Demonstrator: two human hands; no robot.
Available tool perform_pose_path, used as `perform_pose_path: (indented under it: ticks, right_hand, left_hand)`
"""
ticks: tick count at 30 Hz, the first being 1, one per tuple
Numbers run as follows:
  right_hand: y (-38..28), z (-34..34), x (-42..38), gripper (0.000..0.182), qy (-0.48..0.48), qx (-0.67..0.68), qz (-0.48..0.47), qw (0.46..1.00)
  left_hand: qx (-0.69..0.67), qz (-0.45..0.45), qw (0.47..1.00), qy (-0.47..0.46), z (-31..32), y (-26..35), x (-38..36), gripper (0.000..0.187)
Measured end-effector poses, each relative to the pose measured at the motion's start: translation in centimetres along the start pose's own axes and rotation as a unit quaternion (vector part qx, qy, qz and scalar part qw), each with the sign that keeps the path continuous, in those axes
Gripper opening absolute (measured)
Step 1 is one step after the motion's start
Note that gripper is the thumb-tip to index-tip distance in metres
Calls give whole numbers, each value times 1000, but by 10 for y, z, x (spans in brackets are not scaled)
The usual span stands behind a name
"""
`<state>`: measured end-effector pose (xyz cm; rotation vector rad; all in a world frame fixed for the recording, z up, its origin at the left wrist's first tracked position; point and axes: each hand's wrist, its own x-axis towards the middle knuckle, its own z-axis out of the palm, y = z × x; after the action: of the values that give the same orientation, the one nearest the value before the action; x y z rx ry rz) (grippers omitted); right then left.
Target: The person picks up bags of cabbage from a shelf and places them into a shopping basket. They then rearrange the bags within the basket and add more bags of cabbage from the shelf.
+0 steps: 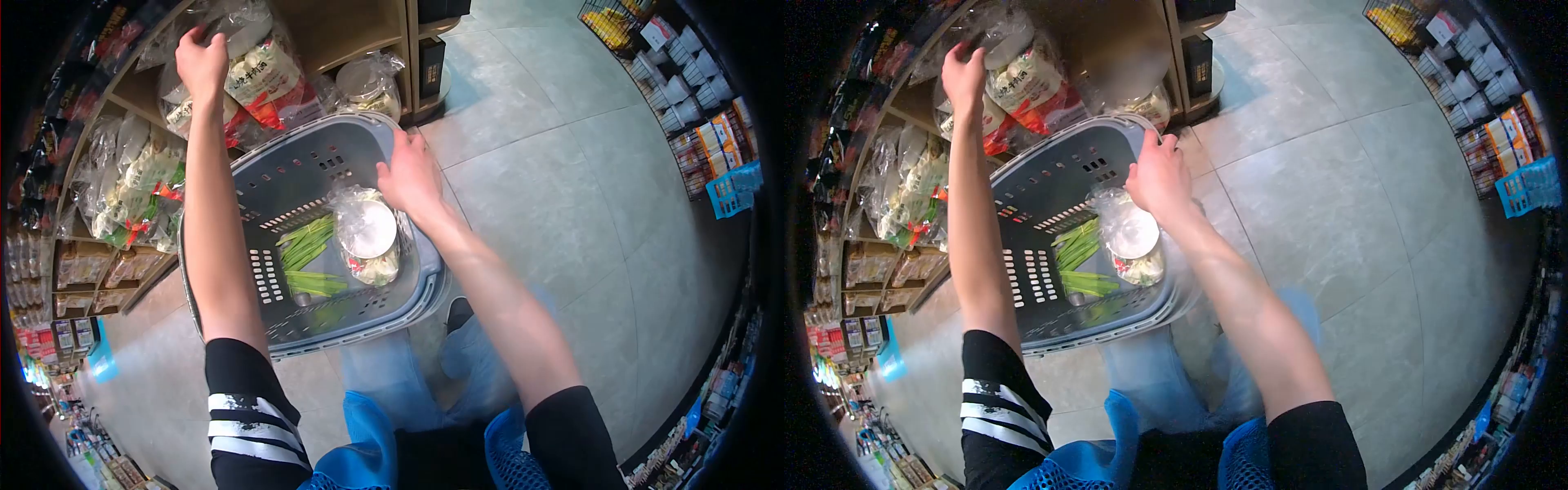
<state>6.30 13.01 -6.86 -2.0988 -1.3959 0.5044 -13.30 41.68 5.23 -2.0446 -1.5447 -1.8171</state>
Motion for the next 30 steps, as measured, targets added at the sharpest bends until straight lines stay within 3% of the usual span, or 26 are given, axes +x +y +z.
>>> perform_pose_path:
  ticks: [1, 4, 5, 7, 8, 11, 12, 15, 17, 19, 20, 21, 23, 26, 27, 29, 30]
  right_hand:
    - [0, 1, -1, 50, -1, 5, -3, 1000]
    - [2, 0, -1, 50, 2, 16, -6, 1000]
    - [2, 0, -1, 49, 0, 14, -8, 1000]
    - [3, -1, -1, 49, -3, 16, -6, 1000]
    - [3, -1, -1, 49, -3, 18, -6, 1000]
    - [3, 0, -2, 47, 3, 23, -5, 1000]
    - [2, -1, -1, 47, 8, 23, -6, 1000]
    - [-1, -7, 0, 55, -25, 26, 13, 999]
    - [3, -7, 0, 55, -19, 35, 12, 999]
    - [4, -5, 0, 54, -17, 39, 11, 999]
    - [4, -4, 2, 54, -16, 37, 10, 999]
    - [5, -4, 2, 54, -16, 36, 9, 999]
    - [4, -3, 2, 50, -8, 42, 8, 999]
    - [4, -3, 0, 48, -6, 45, 7, 999]
    - [4, -3, 0, 48, -7, 44, 7, 999]
    - [4, -1, 0, 49, -6, 45, 2, 999]
    - [6, -1, 1, 49, -6, 44, 0, 999]
  left_hand:
    - [74, 16, 997, 16, 10, -4, 9, 45]
    - [118, -107, 976, -150, 30, -28, 42, 53]
    - [116, -92, 959, -242, 25, -28, 54, 55]
    - [28, -32, 972, -232, 42, -50, 68, 43]
    - [-194, -102, 917, -333, 46, -58, 71, 44]
    - [-316, -43, 854, -410, 67, -86, 89, 54]
    - [-332, -1, 805, -491, 66, -85, 95, 62]
    - [-304, -10, 798, -519, 55, -50, 84, 63]
    - [-60, -2, 881, -470, 56, -25, 85, 48]
    - [181, 62, 902, -387, 44, 19, 65, 39]
    - [205, 129, 891, -383, 54, -5, 72, 32]
    - [176, 261, 883, -347, 54, -18, 76, 28]
    - [210, 317, 901, -208, 28, 28, 44, 27]
    - [196, 271, 938, -95, 14, 29, 31, 26]
    - [249, 282, 926, -31, 14, 16, 35, 22]
    - [295, 449, 840, 77, -18, 28, 40, 23]
    - [288, 434, 848, 98, -35, 33, 41, 21]
